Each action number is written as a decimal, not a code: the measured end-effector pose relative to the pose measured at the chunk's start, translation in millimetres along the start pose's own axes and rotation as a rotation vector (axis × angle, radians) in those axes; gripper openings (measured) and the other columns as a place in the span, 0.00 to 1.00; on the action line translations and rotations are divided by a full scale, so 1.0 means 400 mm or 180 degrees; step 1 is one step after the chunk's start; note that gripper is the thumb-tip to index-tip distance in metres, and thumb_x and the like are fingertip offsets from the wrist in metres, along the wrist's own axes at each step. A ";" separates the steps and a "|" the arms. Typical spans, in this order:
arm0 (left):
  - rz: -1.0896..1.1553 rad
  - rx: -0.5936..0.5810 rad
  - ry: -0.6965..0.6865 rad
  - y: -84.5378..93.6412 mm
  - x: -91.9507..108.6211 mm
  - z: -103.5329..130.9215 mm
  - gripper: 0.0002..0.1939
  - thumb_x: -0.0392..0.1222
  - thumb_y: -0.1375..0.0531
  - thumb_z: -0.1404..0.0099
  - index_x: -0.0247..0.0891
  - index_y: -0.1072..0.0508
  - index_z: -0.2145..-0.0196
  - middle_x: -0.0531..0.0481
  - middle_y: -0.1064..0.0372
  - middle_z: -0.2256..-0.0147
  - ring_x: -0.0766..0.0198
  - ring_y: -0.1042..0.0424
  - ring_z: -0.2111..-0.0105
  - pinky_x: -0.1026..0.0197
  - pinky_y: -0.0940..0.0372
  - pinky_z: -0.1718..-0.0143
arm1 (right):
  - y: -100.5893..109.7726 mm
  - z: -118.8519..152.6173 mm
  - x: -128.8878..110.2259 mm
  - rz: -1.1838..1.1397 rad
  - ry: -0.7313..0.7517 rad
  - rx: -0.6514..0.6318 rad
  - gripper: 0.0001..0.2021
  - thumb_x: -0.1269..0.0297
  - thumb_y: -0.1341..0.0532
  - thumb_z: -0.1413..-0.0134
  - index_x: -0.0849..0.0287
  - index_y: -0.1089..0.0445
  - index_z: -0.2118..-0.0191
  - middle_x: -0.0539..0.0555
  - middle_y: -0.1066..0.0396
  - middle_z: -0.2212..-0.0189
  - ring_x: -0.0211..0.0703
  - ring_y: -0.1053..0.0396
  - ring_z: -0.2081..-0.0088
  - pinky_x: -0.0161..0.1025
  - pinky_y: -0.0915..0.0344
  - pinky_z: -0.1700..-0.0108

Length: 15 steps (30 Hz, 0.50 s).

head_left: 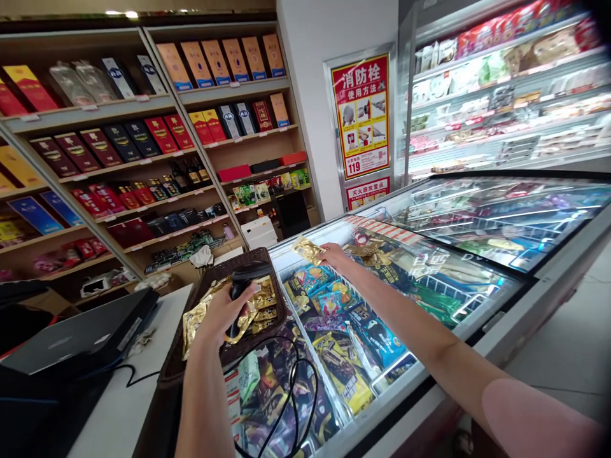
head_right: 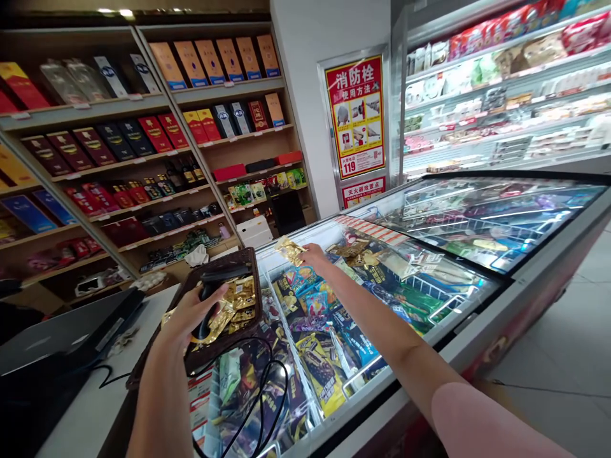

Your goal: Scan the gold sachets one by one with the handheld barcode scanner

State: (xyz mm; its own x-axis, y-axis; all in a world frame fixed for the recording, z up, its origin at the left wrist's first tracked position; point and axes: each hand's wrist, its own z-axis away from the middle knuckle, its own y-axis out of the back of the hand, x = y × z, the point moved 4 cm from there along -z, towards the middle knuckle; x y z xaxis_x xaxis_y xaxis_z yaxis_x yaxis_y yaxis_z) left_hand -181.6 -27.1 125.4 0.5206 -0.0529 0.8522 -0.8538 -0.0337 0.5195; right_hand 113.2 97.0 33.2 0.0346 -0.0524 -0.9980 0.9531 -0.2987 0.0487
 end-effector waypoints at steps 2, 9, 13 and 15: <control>-0.0061 0.0098 0.0152 0.039 -0.012 0.003 0.27 0.67 0.34 0.52 0.39 0.31 0.70 0.54 0.35 0.81 0.65 0.36 0.80 0.64 0.44 0.78 | 0.078 -0.025 0.012 0.0371 -0.0059 0.0484 0.13 0.76 0.37 0.50 0.64 0.30 0.56 0.57 0.24 0.63 0.42 0.24 0.65 0.34 0.29 0.65; -0.0303 0.1004 0.0539 0.206 -0.068 0.046 0.28 0.66 0.33 0.54 0.39 0.31 0.69 0.53 0.34 0.81 0.62 0.34 0.79 0.63 0.42 0.78 | 0.240 -0.047 0.081 0.1652 0.0126 0.1431 0.20 0.71 0.38 0.50 0.71 0.31 0.50 0.75 0.36 0.46 0.67 0.42 0.40 0.54 0.43 0.45; -0.0291 0.1381 0.0584 0.251 -0.093 0.070 0.26 0.66 0.35 0.51 0.40 0.31 0.69 0.53 0.35 0.80 0.62 0.33 0.78 0.62 0.40 0.75 | 0.088 -0.015 0.068 0.2721 0.1028 0.1271 0.18 0.68 0.39 0.45 0.67 0.30 0.48 0.70 0.39 0.43 0.66 0.45 0.41 0.56 0.48 0.43; -0.0241 0.1471 0.0564 0.257 -0.095 0.076 0.25 0.65 0.35 0.50 0.41 0.32 0.69 0.53 0.34 0.79 0.62 0.33 0.78 0.62 0.40 0.75 | -0.061 0.030 0.042 0.2842 0.1517 0.0535 0.14 0.64 0.41 0.41 0.63 0.26 0.52 0.66 0.36 0.46 0.61 0.42 0.44 0.53 0.46 0.44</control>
State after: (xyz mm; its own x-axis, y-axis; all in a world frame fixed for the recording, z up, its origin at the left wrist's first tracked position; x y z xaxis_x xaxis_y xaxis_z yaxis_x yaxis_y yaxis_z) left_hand -289.1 -58.9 144.6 0.5387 0.1358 0.8314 -0.7028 -0.4718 0.5324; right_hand 86.9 91.8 15.8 0.8615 0.0522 -0.5050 0.4679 -0.4678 0.7498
